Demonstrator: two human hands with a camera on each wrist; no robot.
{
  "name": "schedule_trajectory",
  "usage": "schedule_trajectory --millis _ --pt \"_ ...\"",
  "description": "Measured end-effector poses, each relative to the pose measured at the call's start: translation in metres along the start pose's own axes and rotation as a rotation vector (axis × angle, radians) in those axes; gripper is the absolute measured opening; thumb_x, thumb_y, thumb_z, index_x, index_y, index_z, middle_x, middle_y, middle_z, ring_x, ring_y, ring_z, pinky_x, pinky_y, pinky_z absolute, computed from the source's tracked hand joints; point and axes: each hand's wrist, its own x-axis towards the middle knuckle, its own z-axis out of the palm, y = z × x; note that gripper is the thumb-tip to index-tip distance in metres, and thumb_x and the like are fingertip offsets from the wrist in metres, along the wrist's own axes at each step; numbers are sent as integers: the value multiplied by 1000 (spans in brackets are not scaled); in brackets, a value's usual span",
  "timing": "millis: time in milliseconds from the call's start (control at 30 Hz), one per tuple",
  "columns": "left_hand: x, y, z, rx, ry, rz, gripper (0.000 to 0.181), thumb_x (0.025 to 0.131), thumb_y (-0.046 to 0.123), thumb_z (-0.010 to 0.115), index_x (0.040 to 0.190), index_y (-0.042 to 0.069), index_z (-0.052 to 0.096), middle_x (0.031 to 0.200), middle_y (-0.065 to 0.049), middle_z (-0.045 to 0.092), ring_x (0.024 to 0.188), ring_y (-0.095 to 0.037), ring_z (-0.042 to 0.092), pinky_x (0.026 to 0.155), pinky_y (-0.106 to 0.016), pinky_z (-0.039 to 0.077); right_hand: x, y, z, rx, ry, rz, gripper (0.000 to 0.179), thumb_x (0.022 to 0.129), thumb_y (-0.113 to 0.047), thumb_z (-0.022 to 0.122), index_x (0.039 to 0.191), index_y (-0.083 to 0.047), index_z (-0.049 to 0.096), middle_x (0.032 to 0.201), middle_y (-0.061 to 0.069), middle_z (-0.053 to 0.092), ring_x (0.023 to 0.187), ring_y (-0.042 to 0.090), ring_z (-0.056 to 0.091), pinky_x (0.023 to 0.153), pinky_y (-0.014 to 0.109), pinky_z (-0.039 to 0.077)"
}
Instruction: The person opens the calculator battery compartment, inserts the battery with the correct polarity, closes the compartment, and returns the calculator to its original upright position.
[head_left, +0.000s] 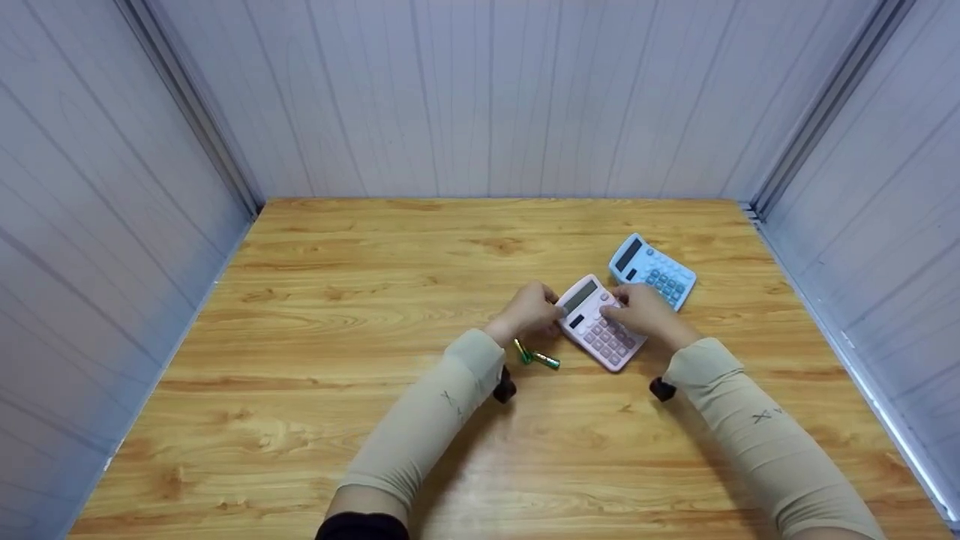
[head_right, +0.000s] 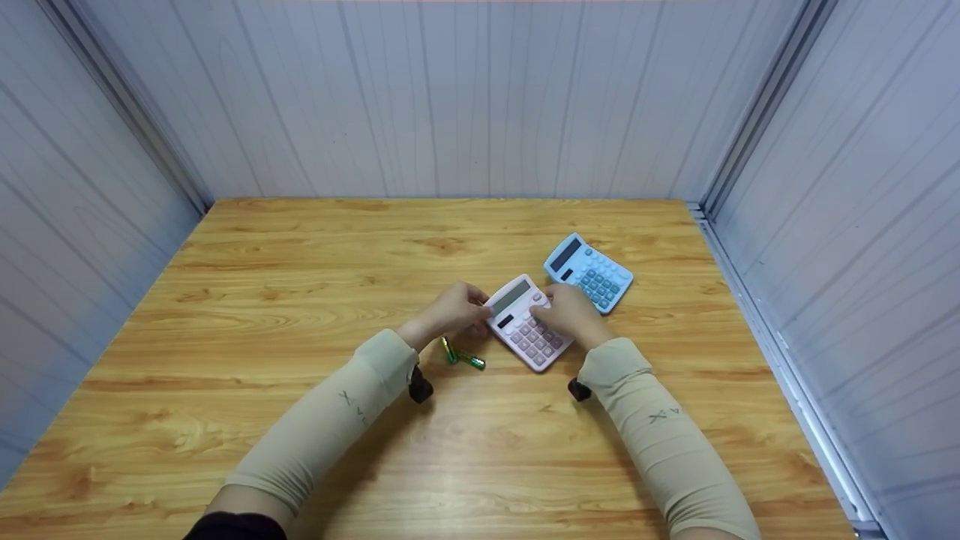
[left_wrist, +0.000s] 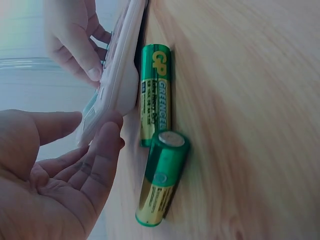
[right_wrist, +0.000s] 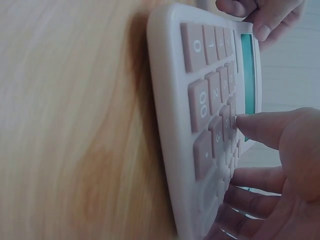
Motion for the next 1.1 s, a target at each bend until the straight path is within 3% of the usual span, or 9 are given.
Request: schedule_trajectory --millis 167,300,467,633,833,1100 --pt "2 1 4 -1 32 -14 16 100 -2 61 104 -10 74 80 -9 70 62 -15 68 69 -31 67 0 0 0 2 7 -7 38 103 -23 71 132 2 75 104 14 72 93 24 61 81 32 48" --pt "3 2 5 22 50 -19 15 100 -3 60 100 -9 73 80 -8 68 63 -16 68 69 -31 67 0 0 0 5 6 0 38 103 -22 71 132 3 74 104 14 71 94 25 61 81 32 48" --pt "2 4 2 52 72 -18 17 99 -2 59 103 -9 74 87 -9 69 69 -17 69 64 -25 63 0 -3 -1 26 3 18 43 103 -24 72 134 7 71 109 17 72 96 25 62 82 30 50" --pt "-2 5 -4 17 90 1 20 98 -2 57 102 -10 75 87 -8 69 72 -18 67 69 -32 65 -1 -11 -5 41 26 22 45 103 -27 72 132 9 69 108 18 70 96 25 62 80 31 50" --pt "-7 3 -12 -20 89 17 21 97 -2 58 106 -10 75 87 -8 68 75 -18 67 74 -36 66 -2 -18 -6 50 59 1 46 101 -26 75 132 9 69 116 24 72 105 31 65 93 42 55" --pt "-10 3 -27 -91 49 52 26 100 -3 53 113 -15 72 99 -20 74 74 -18 70 77 -35 68 -6 -32 -6 85 104 14 43 99 -29 79 124 6 73 103 16 72 92 23 62 79 28 50"
